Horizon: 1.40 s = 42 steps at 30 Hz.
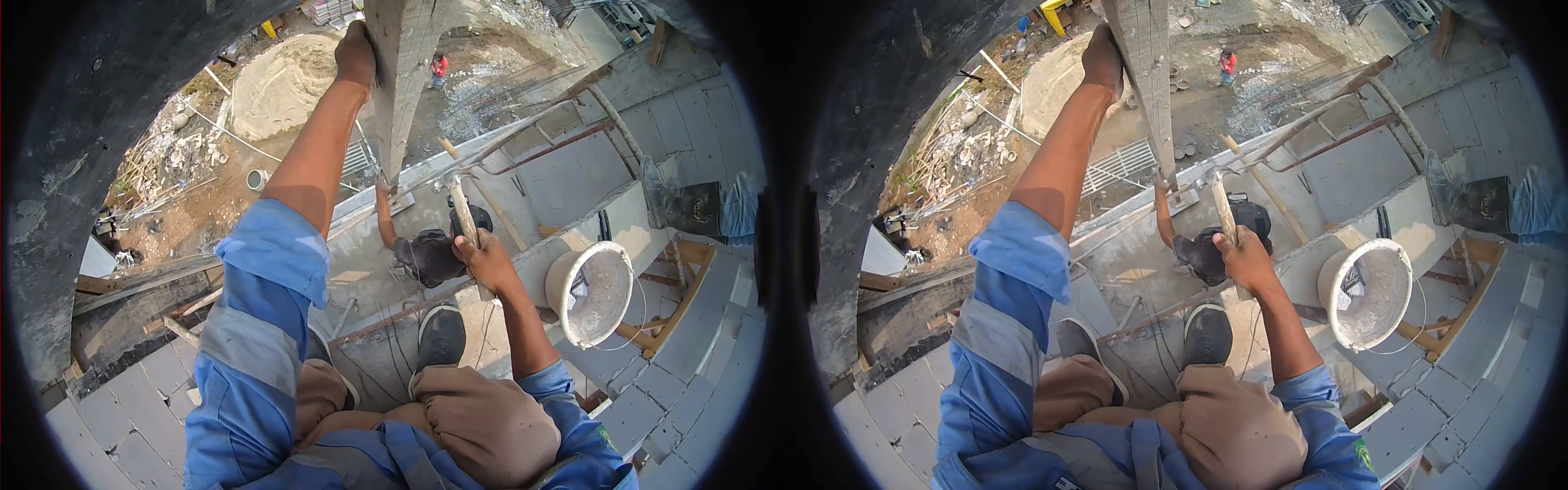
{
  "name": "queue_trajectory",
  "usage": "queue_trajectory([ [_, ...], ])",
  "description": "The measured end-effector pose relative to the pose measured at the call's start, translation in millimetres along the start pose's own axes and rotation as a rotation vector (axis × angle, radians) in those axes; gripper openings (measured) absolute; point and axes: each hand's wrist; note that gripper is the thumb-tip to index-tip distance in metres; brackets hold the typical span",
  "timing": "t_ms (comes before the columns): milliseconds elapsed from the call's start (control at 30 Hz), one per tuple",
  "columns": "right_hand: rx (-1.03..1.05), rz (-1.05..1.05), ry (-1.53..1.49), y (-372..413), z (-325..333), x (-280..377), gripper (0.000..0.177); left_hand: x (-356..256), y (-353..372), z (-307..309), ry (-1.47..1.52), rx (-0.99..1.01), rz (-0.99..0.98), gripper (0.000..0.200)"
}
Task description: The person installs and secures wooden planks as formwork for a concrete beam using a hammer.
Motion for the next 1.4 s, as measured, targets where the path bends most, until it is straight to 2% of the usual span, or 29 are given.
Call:
queue_trajectory([
  [67, 0.021, 0.015, 0.156, 0.0, 1.6, -5.6, 0.029, -0.7, 0.1, 0.3, -0.026, -0.002, -0.024, 0.035],
  [167, 0.0, 0.056, 0.212, 4.2, 0.6, -2.1, 0.03, 0.0, 5.2, -1.6, -0.053, -0.043, -0.029, 0.034],
  [333, -0.013, 0.069, 0.148, -4.4, -0.4, -4.5, 0.031, 0.6, 3.9, -3.1, -0.025, -0.041, -0.025, 0.033],
  [400, -0.011, 0.074, 0.159, -6.2, -1.6, -9.1, 0.032, 23.4, -16.2, -0.6, -0.093, -0.051, -0.158, 0.033],
  [500, -0.045, 0.124, 0.142, -12.1, -4.3, -20.1, 0.031, 26.8, -20.2, 0.7, -0.177, -0.027, -0.245, 0.032],
  [633, 0.003, 0.022, 0.184, -2.8, -4.2, -14.5, 0.032, 19.5, -11.7, 0.3, -0.211, -0.064, -0.26, 0.032],
  [733, 0.005, -0.004, 0.229, 0.8, -6.4, -15.0, 0.036, 19.9, -10.1, -3.7, -0.079, -0.079, -0.14, 0.032],
  [800, -0.031, -0.001, 0.26, 3.9, -5.4, -20.2, 0.039, 25.4, -13.2, 0.8, -0.194, -0.061, -0.275, 0.032],
  [833, -0.026, 0.024, 0.328, 3.1, -7.2, -24.1, 0.041, 11.2, 0.2, -2.3, -0.261, -0.072, -0.269, 0.033],
  [933, -0.013, 0.075, 0.403, 1.3, -10.3, -33.1, 0.048, 20.7, -10.0, -1.5, -0.272, -0.091, -0.334, 0.032],
  [1033, 0.016, 0.07, 0.388, 5.4, -13.4, -29.2, 0.048, 20.5, -12.3, -2.3, -0.258, -0.09, -0.285, 0.03],
  [1167, 0.019, 0.1, 0.392, 8.5, -15.3, -35.4, 0.049, 20.6, -12.4, 0.8, -0.317, -0.08, -0.34, 0.029],
  [1267, -0.01, 0.182, 0.33, 6.6, -14.7, -37.4, 0.041, 19.4, -13.7, -1.3, -0.267, -0.09, -0.3, 0.03],
  [1333, 0.014, 0.089, 0.327, 10.5, -12.1, -31.6, 0.049, 15.8, -9.4, -2.0, -0.287, -0.081, -0.306, 0.031],
  [1367, 0.018, 0.094, 0.324, 8.5, -11.4, -33.3, 0.049, 10.2, -3.7, -3.4, -0.15, -0.082, -0.149, 0.034],
  [1400, 0.017, 0.07, 0.304, 6.6, -10.8, -37.2, 0.048, 5.9, -1.2, -3.6, -0.153, -0.084, -0.152, 0.034],
])
Point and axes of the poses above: each hand's wrist, its own y-axis away from the middle knuckle, its own z-axis out of the back of the hand, x = y × z, and after that the axes turned 11 degrees about -x, right-handed
